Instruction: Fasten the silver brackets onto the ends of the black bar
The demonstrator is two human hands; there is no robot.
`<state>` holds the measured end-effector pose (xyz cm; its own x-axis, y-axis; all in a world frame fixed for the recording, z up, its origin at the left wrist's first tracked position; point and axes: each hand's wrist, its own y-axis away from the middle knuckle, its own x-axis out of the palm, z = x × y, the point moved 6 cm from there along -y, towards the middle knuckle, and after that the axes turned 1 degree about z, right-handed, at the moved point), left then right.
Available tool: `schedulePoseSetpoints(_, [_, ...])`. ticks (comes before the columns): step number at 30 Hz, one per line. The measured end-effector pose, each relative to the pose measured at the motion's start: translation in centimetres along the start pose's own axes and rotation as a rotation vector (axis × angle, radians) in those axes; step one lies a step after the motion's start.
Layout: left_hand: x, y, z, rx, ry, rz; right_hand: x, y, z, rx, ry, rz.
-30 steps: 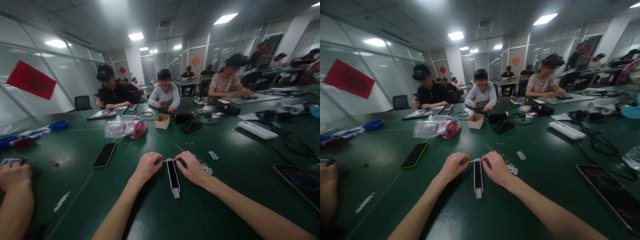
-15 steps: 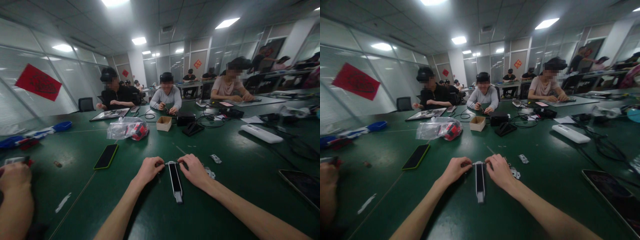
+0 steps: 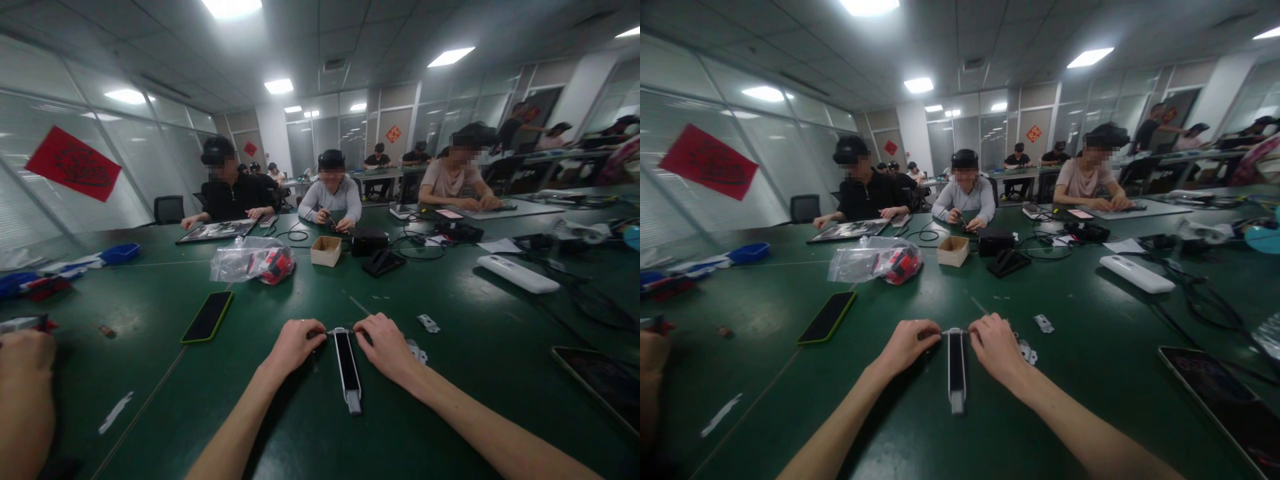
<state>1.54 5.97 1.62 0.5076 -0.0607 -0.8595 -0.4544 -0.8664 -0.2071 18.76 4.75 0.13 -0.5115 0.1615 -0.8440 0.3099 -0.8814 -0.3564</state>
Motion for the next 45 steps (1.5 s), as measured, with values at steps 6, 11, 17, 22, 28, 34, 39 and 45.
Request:
schedulePoseSetpoints(6, [0.1,0.0,0.0,-0.014,-0.02,0.003,0.0,0.1,0.2,-0.026,-0.002,-0.021])
schedulePoseSetpoints(11, [0.4,-0.1,-0.2,-0.026,-0.003,0.006,0.1,0.0,0.2,-0.039,0.013,0.001])
schedulePoseSetpoints(17, [0.9,-0.2,-0.2,-0.017,0.031,0.0,0.3,-0.1,0.0,-0.062,0.03,-0.007])
schedulePoseSetpoints(22, [1.1,-0.2,0.1,0.009,-0.014,-0.033,0.4,-0.1,0.3,-0.082,0.047,-0.004])
schedulePoseSetpoints(28, [0.9,-0.3,-0.2,0.043,-0.052,-0.013,-1.5,-0.5,-0.2,-0.193,0.065,0.141])
schedulePoseSetpoints(34, [0.7,-0.3,0.0,0.019,-0.102,-0.003,-6.6,-1.3,-5.8,-0.081,0.151,0.045])
schedulePoseSetpoints(39, [1.0,-0.2,0.3,0.034,-0.155,0.002,-6.9,-0.7,-8.7,0.026,0.157,0.281])
schedulePoseSetpoints(45, [1.0,-0.4,0.1,-0.022,-0.19,0.072,-6.0,-0.3,-8.0,0.078,0.145,0.428])
